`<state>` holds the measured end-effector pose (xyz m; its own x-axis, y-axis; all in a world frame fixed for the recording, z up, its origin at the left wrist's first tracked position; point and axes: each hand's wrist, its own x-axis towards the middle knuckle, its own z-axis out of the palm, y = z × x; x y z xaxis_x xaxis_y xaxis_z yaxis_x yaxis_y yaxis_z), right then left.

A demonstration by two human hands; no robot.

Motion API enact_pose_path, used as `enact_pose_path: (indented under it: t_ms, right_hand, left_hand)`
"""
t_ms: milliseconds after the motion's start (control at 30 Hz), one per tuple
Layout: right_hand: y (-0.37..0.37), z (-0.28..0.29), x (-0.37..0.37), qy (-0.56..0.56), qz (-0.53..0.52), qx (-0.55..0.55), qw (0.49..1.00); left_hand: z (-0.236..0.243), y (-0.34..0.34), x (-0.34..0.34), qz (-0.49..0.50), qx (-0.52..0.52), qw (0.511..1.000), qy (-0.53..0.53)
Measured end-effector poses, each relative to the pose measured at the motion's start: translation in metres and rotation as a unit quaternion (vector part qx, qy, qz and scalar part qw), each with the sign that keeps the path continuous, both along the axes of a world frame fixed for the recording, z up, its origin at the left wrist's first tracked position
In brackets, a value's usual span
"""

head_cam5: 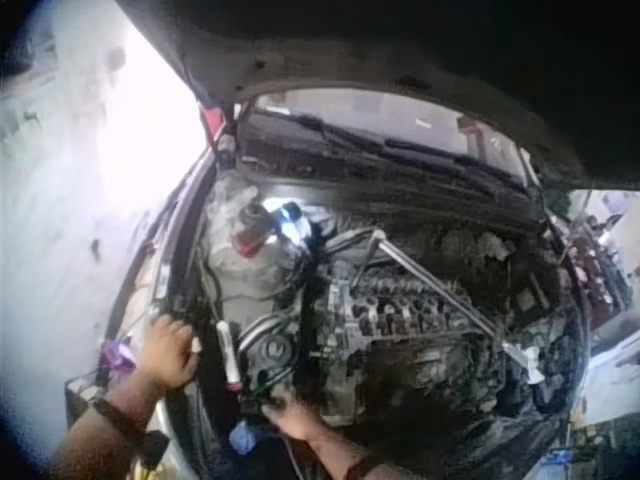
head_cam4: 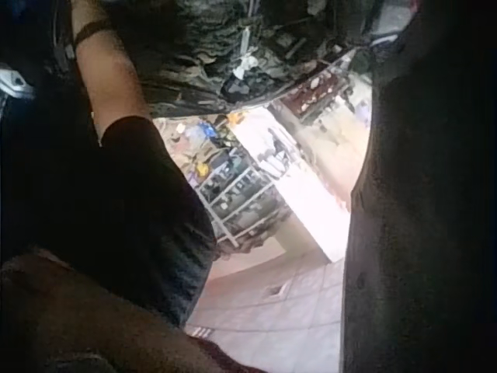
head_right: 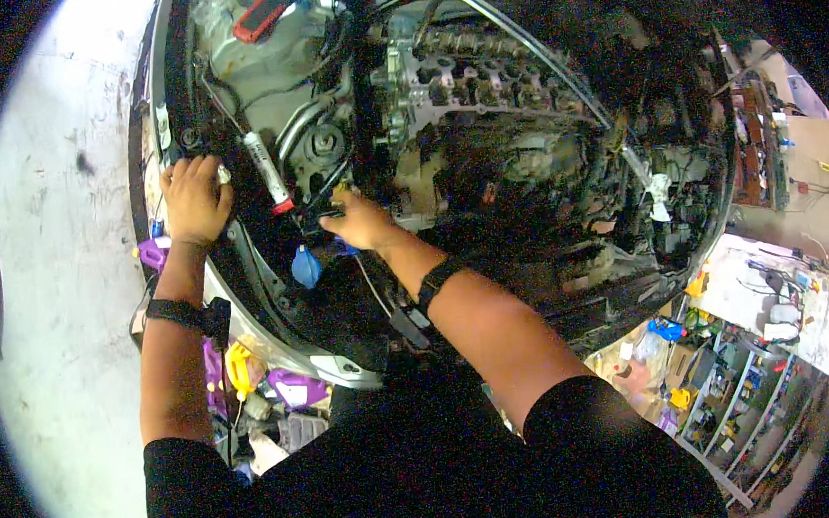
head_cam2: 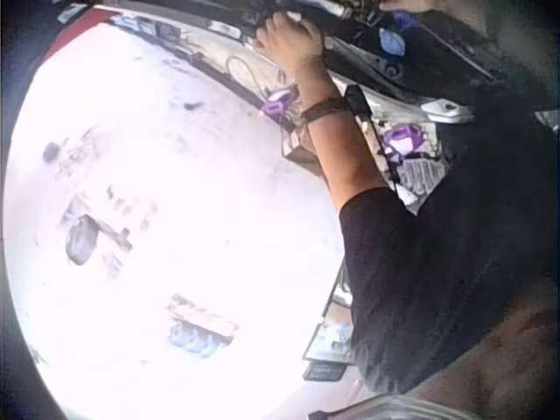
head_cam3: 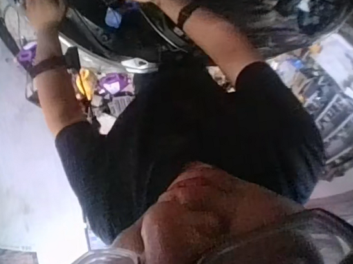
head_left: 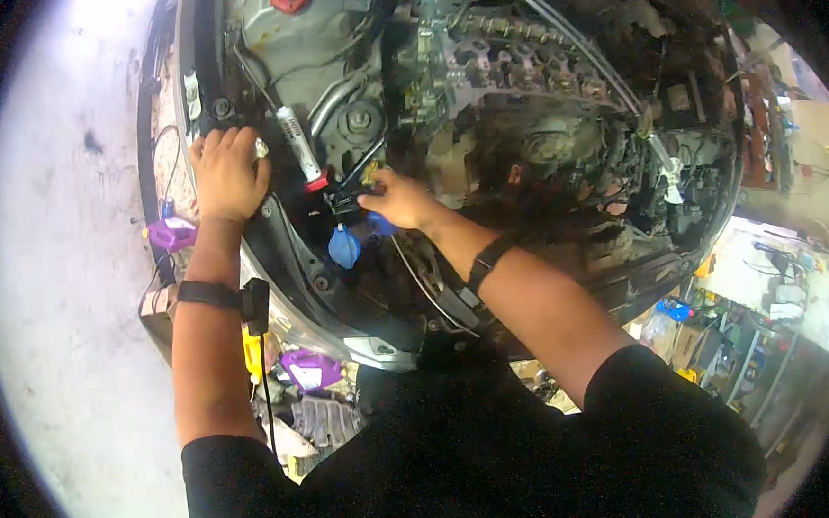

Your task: Using a torque wrench to tighten bolts on a car engine head.

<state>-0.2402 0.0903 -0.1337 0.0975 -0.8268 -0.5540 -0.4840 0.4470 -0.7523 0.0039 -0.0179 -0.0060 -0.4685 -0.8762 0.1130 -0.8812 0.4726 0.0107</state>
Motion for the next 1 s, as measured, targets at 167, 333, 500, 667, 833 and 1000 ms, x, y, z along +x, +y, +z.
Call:
enact_pose_path:
  t_ms: [167, 333, 500, 667, 833, 1000]
  right_hand:
    - [-0.001, -0.024, 0.023, 0.184, 0.043, -0.135, 0.973]
    - [-0.013, -0.043, -0.024, 0.021, -0.109, -0.149, 0.982]
    - [0.026, -0.063, -0.078, 0.142, -0.095, -0.106, 0.98]
    - [0.034, 0.018, -0.079, -0.082, 0.01, -0.01, 0.997]
    - [-0.067, 0.119, -0.16, 0.04, -0.089, -0.257, 0.961]
    - [-0.134, 0.172, -0.25, 0.399, -0.116, -0.348, 0.84]
  left_hand:
    - [-0.014, -0.006, -0.004, -0.027, -0.038, 0.999, 0.017]
    - [-0.012, -0.009, -0.009, -0.024, -0.034, 0.999, -0.005]
    - [-0.014, -0.011, -0.014, -0.033, -0.061, 0.997, 0.019]
    - [-0.011, -0.006, -0.003, -0.02, -0.056, 0.998, 0.01]
    - [-0.006, -0.005, -0.012, -0.024, -0.045, 0.999, -0.002]
    - [-0.004, -0.007, -0.014, -0.015, -0.015, 1.0, 0.019]
